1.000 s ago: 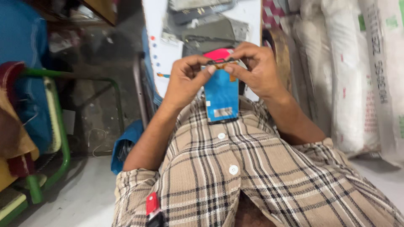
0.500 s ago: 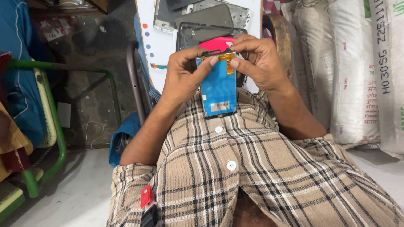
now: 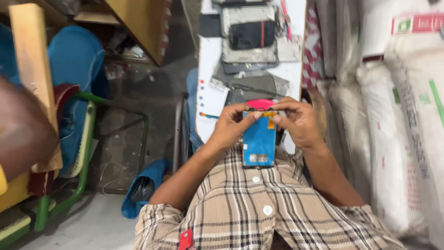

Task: The person disassembles and reassembles mobile phone components on a cluttered workbench. They handle multiple phone frames, screens, and internal parts, using a small tool to pry and adjust components while seated.

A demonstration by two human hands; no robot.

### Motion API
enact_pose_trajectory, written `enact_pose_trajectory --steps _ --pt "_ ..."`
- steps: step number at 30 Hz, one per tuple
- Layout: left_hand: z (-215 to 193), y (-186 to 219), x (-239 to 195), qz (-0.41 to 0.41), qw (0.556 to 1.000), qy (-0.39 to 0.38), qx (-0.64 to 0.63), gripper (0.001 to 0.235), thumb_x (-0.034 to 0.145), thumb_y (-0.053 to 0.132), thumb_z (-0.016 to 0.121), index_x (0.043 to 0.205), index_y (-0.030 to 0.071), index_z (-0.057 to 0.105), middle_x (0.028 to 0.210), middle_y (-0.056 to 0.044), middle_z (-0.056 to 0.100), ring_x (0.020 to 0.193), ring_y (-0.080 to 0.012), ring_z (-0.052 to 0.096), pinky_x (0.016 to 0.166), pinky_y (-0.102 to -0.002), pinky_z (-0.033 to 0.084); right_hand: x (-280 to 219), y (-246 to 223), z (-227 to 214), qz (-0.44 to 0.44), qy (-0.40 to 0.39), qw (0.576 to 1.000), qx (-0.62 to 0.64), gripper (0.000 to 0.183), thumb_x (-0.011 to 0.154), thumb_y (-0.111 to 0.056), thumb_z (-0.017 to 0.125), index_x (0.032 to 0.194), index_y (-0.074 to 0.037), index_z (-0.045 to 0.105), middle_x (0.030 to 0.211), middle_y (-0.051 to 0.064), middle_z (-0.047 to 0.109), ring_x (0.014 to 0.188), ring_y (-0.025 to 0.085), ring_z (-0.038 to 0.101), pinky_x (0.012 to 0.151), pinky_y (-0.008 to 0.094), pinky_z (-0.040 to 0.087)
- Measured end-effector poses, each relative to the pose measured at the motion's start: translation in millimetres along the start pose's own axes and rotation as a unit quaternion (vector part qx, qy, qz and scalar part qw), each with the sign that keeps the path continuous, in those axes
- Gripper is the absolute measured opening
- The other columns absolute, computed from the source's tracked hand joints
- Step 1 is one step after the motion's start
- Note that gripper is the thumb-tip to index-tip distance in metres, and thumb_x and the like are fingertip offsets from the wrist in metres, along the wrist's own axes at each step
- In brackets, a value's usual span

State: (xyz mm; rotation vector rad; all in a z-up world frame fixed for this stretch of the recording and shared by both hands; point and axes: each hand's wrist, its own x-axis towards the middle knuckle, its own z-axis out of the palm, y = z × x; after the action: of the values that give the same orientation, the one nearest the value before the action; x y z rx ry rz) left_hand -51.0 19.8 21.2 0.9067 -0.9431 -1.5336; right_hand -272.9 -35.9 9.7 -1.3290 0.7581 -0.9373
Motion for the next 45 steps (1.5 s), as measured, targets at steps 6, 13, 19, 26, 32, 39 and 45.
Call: enact_pose_trajectory --steps 6,13,19,26,32,39,45 --pt "-5 -12 -3 -0.016 0.999 -0.016 -0.032 0.026 0.101 0.024 0.07 0.112 0.002 0.076 0.094 -0.001 0.075 0.084 -0.0052 0.065 0.076 -0.022 0.054 30 -12 -37 -0.004 0.126 0.973 0.194 0.027 0.104 -0.022 0.064 0.115 0.001 0.072 0.098 0.009 0.071 0.086 0.018 0.069 0.072 0.028 0.053" --pt "-8 -7 1 0.006 0.999 -0.014 -0.043 0.029 0.099 0.028 0.067 0.113 0.003 0.075 0.094 0.001 0.075 0.084 -0.0038 0.065 0.077 -0.021 0.053 3 -4 -6 -0.027 0.028 0.999 0.028 0.024 0.105 -0.017 0.065 0.111 0.005 0.073 0.094 0.008 0.068 0.082 0.015 0.064 0.071 0.027 0.052" --pt "-13 -7 1 0.037 0.998 -0.049 -0.004 0.031 0.105 0.026 0.068 0.109 -0.004 0.075 0.091 -0.003 0.072 0.084 -0.006 0.063 0.075 -0.023 0.053 -3 11 4 -0.013 0.015 0.997 0.071 0.02 0.098 -0.012 0.069 0.107 0.006 0.072 0.1 0.007 0.064 0.079 0.012 0.062 0.063 0.025 0.051" --pt "1 -2 -3 0.008 0.999 -0.038 -0.008 0.031 0.101 0.028 0.068 0.113 0.0 0.074 0.094 -0.003 0.075 0.084 -0.0073 0.067 0.077 -0.023 0.056 -6 14 -3 -0.04 0.003 0.997 0.068 0.016 0.096 -0.008 0.071 0.106 0.005 0.072 0.102 0.008 0.065 0.077 0.012 0.062 0.063 0.026 0.051" --pt "-15 -22 5 0.011 1.0 -0.008 0.012 0.031 0.109 0.028 0.067 0.101 -0.002 0.073 0.087 -0.002 0.068 0.077 -0.0072 0.06 0.069 -0.024 0.05 -6 0 -3 0.013 0.054 0.988 0.141 0.032 0.098 -0.023 0.061 0.111 0.005 0.07 0.11 0.013 0.066 0.093 0.017 0.063 0.077 0.031 0.051" --pt "-47 -7 0 -0.061 0.992 0.069 -0.088 0.03 0.102 0.032 0.058 0.106 0.005 0.07 0.093 -0.003 0.075 0.081 -0.012 0.072 0.074 -0.031 0.059 -8 -40 -35 -0.136 -0.054 0.907 0.394 0.056 0.1 -0.044 0.061 0.119 0.008 0.071 0.116 0.018 0.071 0.098 0.027 0.069 0.089 0.036 0.054" --pt "-97 36 1 -0.148 0.988 0.027 -0.045 0.028 0.101 0.028 0.059 0.108 0.005 0.073 0.091 -0.003 0.074 0.083 -0.0135 0.072 0.082 -0.034 0.061 -8 -19 -20 -0.035 0.099 0.99 -0.093 0.025 0.097 -0.02 0.069 0.109 0.002 0.074 0.102 0.008 0.069 0.088 0.015 0.07 0.071 0.027 0.054"
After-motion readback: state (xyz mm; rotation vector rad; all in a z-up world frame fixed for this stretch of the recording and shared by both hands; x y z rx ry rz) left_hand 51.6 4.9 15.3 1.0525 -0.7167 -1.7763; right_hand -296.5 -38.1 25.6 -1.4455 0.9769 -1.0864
